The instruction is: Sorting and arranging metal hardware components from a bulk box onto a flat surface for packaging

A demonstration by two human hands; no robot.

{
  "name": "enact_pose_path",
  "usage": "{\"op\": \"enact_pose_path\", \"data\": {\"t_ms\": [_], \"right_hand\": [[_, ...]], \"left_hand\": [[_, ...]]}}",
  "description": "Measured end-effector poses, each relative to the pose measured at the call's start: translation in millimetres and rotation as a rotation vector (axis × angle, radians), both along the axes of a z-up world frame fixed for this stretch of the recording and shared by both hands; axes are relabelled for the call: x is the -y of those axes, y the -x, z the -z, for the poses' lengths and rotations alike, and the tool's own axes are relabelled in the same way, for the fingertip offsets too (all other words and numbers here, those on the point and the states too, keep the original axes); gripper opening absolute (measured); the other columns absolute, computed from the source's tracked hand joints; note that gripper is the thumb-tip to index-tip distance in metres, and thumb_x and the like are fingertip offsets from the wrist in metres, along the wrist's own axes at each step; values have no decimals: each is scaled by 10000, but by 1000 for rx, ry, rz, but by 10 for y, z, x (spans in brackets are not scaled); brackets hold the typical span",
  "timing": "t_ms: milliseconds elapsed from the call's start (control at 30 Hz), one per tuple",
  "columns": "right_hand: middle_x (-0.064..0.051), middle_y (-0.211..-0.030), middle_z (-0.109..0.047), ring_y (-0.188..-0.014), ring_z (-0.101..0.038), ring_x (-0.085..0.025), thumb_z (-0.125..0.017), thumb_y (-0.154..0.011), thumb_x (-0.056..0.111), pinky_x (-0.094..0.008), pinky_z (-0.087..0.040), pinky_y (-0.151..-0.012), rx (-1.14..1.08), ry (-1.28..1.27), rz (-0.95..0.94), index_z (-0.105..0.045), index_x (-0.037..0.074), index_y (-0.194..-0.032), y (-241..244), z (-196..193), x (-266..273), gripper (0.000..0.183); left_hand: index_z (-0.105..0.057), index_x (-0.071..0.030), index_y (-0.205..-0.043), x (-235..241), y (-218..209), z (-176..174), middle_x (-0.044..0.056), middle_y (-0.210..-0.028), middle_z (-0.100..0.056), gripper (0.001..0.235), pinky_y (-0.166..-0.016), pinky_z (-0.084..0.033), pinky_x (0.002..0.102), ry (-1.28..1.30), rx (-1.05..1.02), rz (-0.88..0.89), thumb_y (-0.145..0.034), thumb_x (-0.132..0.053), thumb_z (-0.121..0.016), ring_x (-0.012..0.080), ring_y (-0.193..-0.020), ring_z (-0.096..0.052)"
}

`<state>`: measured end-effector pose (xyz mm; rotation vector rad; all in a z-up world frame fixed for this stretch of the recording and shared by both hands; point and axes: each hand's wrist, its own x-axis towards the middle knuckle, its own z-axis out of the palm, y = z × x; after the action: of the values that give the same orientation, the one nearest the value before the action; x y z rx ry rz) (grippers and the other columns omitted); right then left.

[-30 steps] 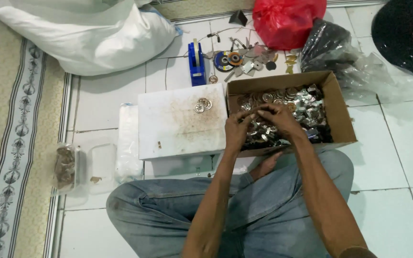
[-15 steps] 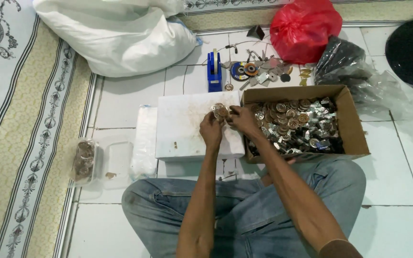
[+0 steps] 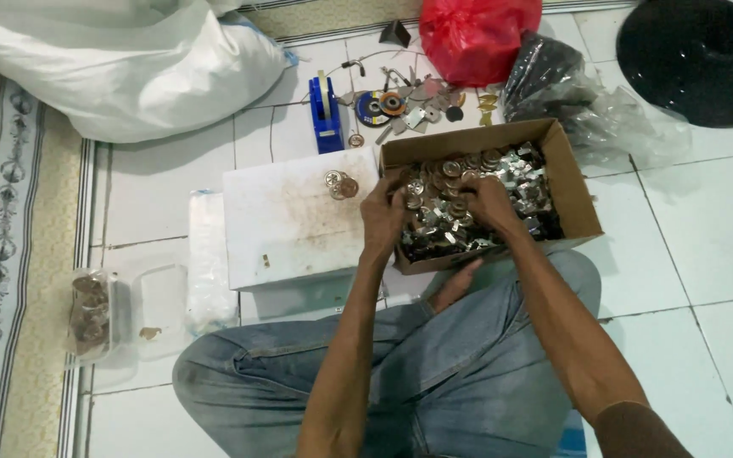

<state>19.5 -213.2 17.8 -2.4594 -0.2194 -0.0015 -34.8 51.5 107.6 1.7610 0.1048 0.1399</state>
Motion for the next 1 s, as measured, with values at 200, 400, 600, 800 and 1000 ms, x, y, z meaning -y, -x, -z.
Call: {"op": "enact_pose_path", "data": {"t_ms": [200,400,600,800,1000], "right_hand": [[-185,-936,-761,-917,-747,-393,-618,-940,154,-497,-606,-821,-37,409,62,-732,-27,-1072,-181,1267,83,252],[-155,-706,-706,-690,-720,-338,-745,-837,116,-399,-575,-558,166,676,-76,-741,29,-777,-255,1129,52,106],[-251,-939,-732,-988,-711,-473,-544,-951,281,-576,-575,-788,-131,139,116,-712,71,-1149,-111,653,-156,334],[-203,-1065,-760,-1068,-694,-388,-702,-922,201,-522,-530,-896,-233,-322,-4,-767,92,-1138,-9,877,-388,251],[-145,-999,-785,-958,-687,-230,-770,-936,239,-422,-553,-833,-341,-555,26,-808,106,-1063,134,245,-429,188]], "left_hand": [[-726,-79,-1121,473,45,750,197,-989,-758,253,-761,-592,470,-326,-72,312,-930,-60,-560,380,-931,-743],[-689,-45,-1186,381,-78,1169,228,-962,-742,370,-738,-610,511,-492,-127,380,-816,-55,-674,404,-933,-738],[-667,40,-1122,417,-139,1126,328,-981,-709,326,-764,-551,602,-379,-231,304,-915,-169,-526,509,-959,-702],[-672,28,-1215,336,-205,1052,305,-1076,-712,458,-829,-561,574,-176,-228,236,-887,-263,-539,487,-1036,-694],[-719,-18,-1191,404,-44,556,238,-1092,-740,348,-860,-577,498,-34,-290,157,-940,-244,-637,405,-1058,-705]]}}
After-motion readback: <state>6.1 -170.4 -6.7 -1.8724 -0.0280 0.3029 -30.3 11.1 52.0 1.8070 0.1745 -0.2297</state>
